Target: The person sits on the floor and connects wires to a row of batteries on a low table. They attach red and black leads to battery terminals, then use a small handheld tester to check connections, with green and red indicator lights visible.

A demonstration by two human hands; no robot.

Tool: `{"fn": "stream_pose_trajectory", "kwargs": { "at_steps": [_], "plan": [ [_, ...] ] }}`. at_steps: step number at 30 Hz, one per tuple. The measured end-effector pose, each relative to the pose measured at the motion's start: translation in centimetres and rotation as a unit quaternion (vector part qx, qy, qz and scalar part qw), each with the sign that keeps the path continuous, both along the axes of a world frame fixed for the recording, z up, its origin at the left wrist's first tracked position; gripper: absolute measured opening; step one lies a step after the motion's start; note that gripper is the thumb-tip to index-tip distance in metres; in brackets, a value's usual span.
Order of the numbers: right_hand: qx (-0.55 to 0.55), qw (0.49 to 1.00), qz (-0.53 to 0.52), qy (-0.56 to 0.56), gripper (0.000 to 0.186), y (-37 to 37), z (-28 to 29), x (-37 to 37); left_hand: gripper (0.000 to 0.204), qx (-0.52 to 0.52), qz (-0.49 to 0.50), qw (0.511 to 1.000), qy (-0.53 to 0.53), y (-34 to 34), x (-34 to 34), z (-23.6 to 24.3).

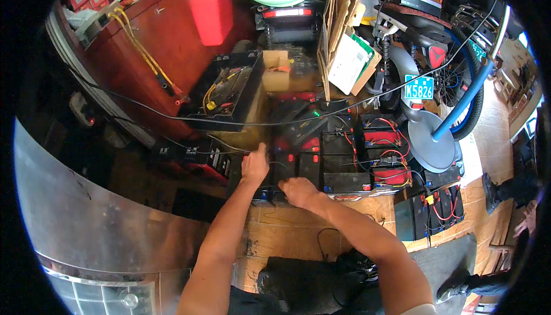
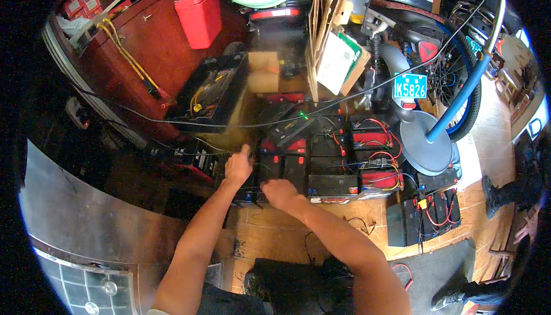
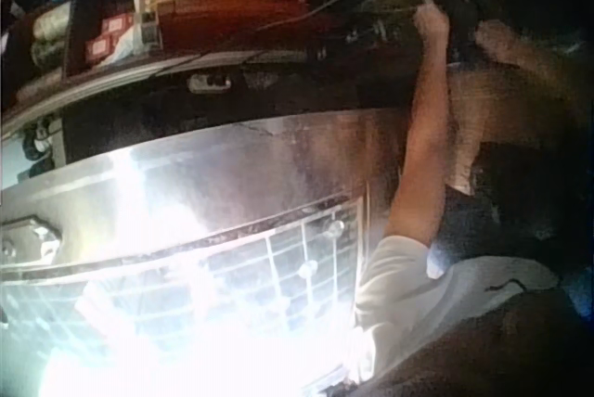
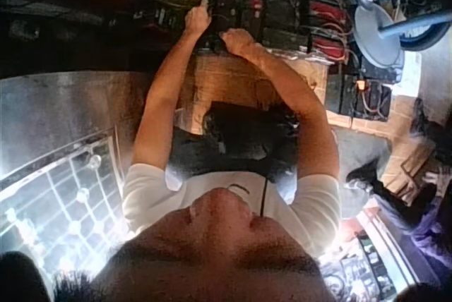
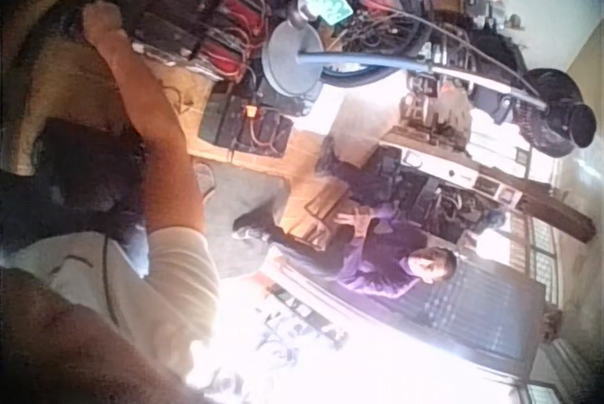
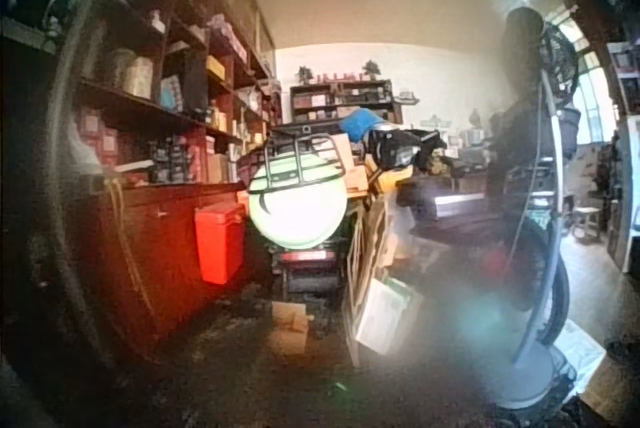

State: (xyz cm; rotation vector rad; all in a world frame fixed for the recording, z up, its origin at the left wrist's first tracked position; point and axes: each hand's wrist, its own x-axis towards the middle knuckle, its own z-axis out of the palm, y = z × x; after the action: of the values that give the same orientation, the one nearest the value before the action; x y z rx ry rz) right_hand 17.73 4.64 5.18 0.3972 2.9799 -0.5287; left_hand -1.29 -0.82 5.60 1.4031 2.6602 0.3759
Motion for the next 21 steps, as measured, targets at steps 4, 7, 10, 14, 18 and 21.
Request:
{"fn": "stream_pose_trajectory", "kwargs": {
  "at_steps": [4,7,10,14,18,21],
  "plan": [
    [-0.003,1.000,0.008,0.010,0.028,-0.1,-1.3,0.1,0.039,0.031,-0.052,0.998,0.015,-0.6,0.2,-1.3],
    [0.012,0.998,0.044,0.042,0.026,0.1,-1.8,0.3,0.030,0.026,-0.096,0.989,0.109,-1.1,0.1,-2.4],
    [0.010,0.998,0.052,0.035,0.030,0.0,-1.8,0.3,0.027,-0.069,-0.095,0.984,0.136,-1.0,-0.2,-3.0],
    [0.012,0.996,0.044,0.072,0.031,-0.3,-1.9,0.6,0.022,-0.044,-0.066,0.988,0.129,-0.3,-0.2,-3.4],
    [0.002,0.995,0.058,0.078,0.026,-0.3,-2.6,0.5,0.027,-0.101,-0.032,0.990,0.091,0.6,-0.5,-3.6],
    [0.000,0.993,0.059,0.107,0.024,-0.4,-3.2,0.3,0.028,-0.086,-0.017,0.992,0.086,0.7,-0.6,-3.9]
  ]
}}
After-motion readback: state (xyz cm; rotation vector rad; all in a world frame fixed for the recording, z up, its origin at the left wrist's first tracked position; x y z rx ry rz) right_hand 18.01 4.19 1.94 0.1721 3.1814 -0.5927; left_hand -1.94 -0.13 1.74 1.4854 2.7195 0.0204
